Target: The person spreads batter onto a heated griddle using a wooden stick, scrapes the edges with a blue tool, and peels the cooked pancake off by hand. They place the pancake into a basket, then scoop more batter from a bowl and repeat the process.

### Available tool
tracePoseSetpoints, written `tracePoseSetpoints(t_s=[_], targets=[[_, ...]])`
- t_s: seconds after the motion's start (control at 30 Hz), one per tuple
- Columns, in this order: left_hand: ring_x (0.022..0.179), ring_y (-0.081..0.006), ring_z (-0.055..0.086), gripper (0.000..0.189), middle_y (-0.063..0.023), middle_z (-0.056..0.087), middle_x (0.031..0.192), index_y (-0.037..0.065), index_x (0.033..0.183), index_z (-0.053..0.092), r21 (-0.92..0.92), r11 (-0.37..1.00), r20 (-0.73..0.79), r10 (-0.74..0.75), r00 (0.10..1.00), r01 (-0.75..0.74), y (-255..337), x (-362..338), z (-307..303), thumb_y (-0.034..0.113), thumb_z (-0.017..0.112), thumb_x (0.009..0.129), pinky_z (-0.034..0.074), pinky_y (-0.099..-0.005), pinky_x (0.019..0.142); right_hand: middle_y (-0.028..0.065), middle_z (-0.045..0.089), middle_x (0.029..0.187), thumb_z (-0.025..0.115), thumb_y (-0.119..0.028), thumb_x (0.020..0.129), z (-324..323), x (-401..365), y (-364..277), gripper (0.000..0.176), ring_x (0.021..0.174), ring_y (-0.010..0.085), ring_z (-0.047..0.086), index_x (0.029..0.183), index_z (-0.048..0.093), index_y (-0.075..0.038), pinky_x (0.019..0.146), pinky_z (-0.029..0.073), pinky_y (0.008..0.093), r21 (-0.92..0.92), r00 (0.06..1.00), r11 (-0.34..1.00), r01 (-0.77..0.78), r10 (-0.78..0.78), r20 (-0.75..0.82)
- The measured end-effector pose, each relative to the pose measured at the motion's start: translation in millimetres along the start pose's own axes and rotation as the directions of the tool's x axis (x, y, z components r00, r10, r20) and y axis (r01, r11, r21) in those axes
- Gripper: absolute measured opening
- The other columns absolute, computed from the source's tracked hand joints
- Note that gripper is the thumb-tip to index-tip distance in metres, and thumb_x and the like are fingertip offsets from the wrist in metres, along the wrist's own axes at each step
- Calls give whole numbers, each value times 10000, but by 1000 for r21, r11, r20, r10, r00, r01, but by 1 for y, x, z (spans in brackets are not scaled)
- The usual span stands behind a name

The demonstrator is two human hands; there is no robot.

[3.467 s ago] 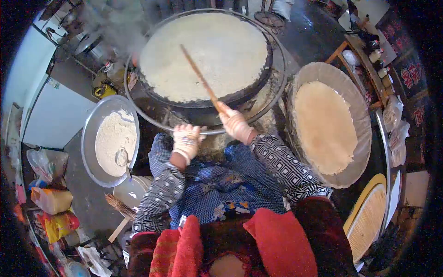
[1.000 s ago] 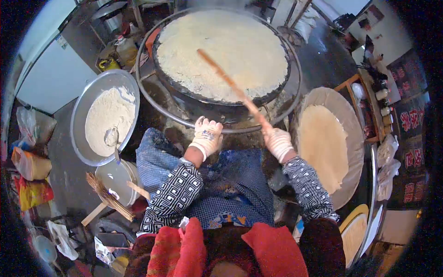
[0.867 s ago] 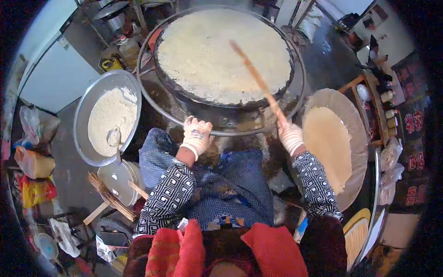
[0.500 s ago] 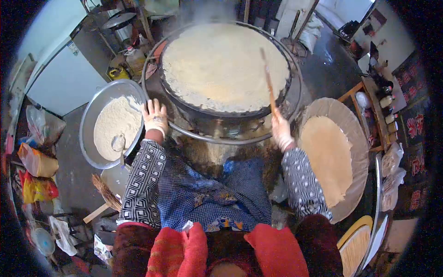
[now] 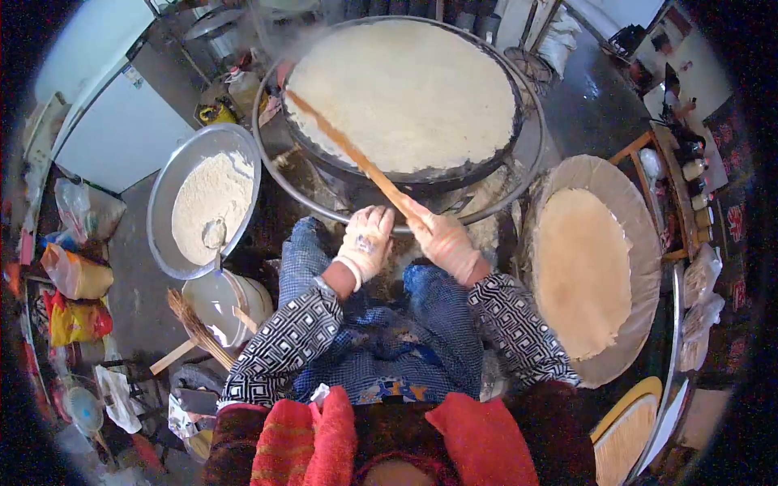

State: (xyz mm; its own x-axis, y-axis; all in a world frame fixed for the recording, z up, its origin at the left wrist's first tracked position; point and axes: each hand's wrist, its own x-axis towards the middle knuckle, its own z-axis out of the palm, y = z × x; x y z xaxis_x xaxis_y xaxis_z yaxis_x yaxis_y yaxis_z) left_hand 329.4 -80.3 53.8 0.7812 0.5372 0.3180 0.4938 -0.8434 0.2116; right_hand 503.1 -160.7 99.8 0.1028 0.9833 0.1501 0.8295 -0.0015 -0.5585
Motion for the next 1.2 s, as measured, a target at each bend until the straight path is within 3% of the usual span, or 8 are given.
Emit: tracePoseSetpoints(t_s=[0.07, 0.13, 0.63, 0.9, 1.0, 1.07, 1.13, 1.2], targets=[[1065, -306, 572, 297, -146, 635, 1087, 94, 1041, 637, 218, 970, 463, -196, 864, 103, -7, 22, -28, 235, 615, 780, 435, -420, 866, 214, 642, 744, 455, -229, 948, -30, -2, 17, 395, 659, 374, 644, 1341, 480, -264, 533, 472, 492, -369, 942, 923, -110, 215, 257], [963, -260, 629, 185, -89, 689, 922, 151, 889, 691, 256, 957, 509, -254, 822, 137, -42, 26, -30, 265, 642, 752, 444, -391, 793, 186, 654, 737, 458, -234, 942, -49, -11, 73, 450, 643, 362, 645, 1380, 405, -318, 559, 491, 479, -400, 962, 909, -116, 203, 183], [936, -247, 559, 234, -28, 640, 815, 211, 763, 686, 488, 853, 591, -166, 789, -186, -233, 18, -48, 344, 663, 572, 373, -374, 898, 196, 636, 1089, 423, -416, 951, -137, 152, 228, 384, 1006, 388, 606, 1332, 466, -409, 868, 479, 466, -466, 757, 614, -637, 613, -226], [930, -272, 562, 282, -80, 634, 823, 146, 723, 662, 399, 902, 475, -51, 879, -164, -254, 31, -30, 306, 660, 490, 385, -395, 909, 253, 625, 1028, 473, -314, 958, -135, 128, 262, 403, 970, 419, 601, 1351, 479, -224, 824, 484, 449, -293, 903, 863, -412, 342, -261], [983, -251, 623, 209, -66, 700, 878, 146, 788, 727, 412, 909, 482, -163, 861, -59, -217, 50, -32, 300, 673, 658, 411, -380, 899, 224, 662, 975, 487, -276, 967, -134, 78, 213, 402, 867, 378, 647, 1359, 477, -191, 746, 497, 423, -219, 904, 890, -400, 343, -256], [923, -238, 643, 174, -50, 702, 838, 155, 779, 730, 439, 897, 444, -176, 879, -41, -206, 50, -18, 292, 676, 686, 428, -368, 852, 111, 675, 816, 507, -275, 964, -99, 44, 239, 430, 661, 245, 613, 1375, 468, -155, 627, 491, 372, -91, 923, 994, -61, 22, -385], [887, -238, 656, 167, -45, 707, 831, 176, 809, 742, 350, 936, 459, -212, 863, 43, -178, 52, -22, 287, 684, 699, 445, -358, 815, -3, 585, 714, 522, -269, 959, -92, 11, 133, 485, 564, 98, 488, 1413, 422, -130, 492, 434, 279, 271, 849, 829, -489, 524, -72], [835, -252, 665, 174, -46, 700, 831, 161, 794, 725, 356, 926, 405, -272, 873, 124, -165, 52, 8, 299, 664, 709, 460, -388, 741, -31, 498, 663, 528, -255, 954, -72, 4, 12, 539, 496, 36, 373, 1453, 356, -148, 424, 338, 196, 361, 777, 704, -612, 619, 110]])
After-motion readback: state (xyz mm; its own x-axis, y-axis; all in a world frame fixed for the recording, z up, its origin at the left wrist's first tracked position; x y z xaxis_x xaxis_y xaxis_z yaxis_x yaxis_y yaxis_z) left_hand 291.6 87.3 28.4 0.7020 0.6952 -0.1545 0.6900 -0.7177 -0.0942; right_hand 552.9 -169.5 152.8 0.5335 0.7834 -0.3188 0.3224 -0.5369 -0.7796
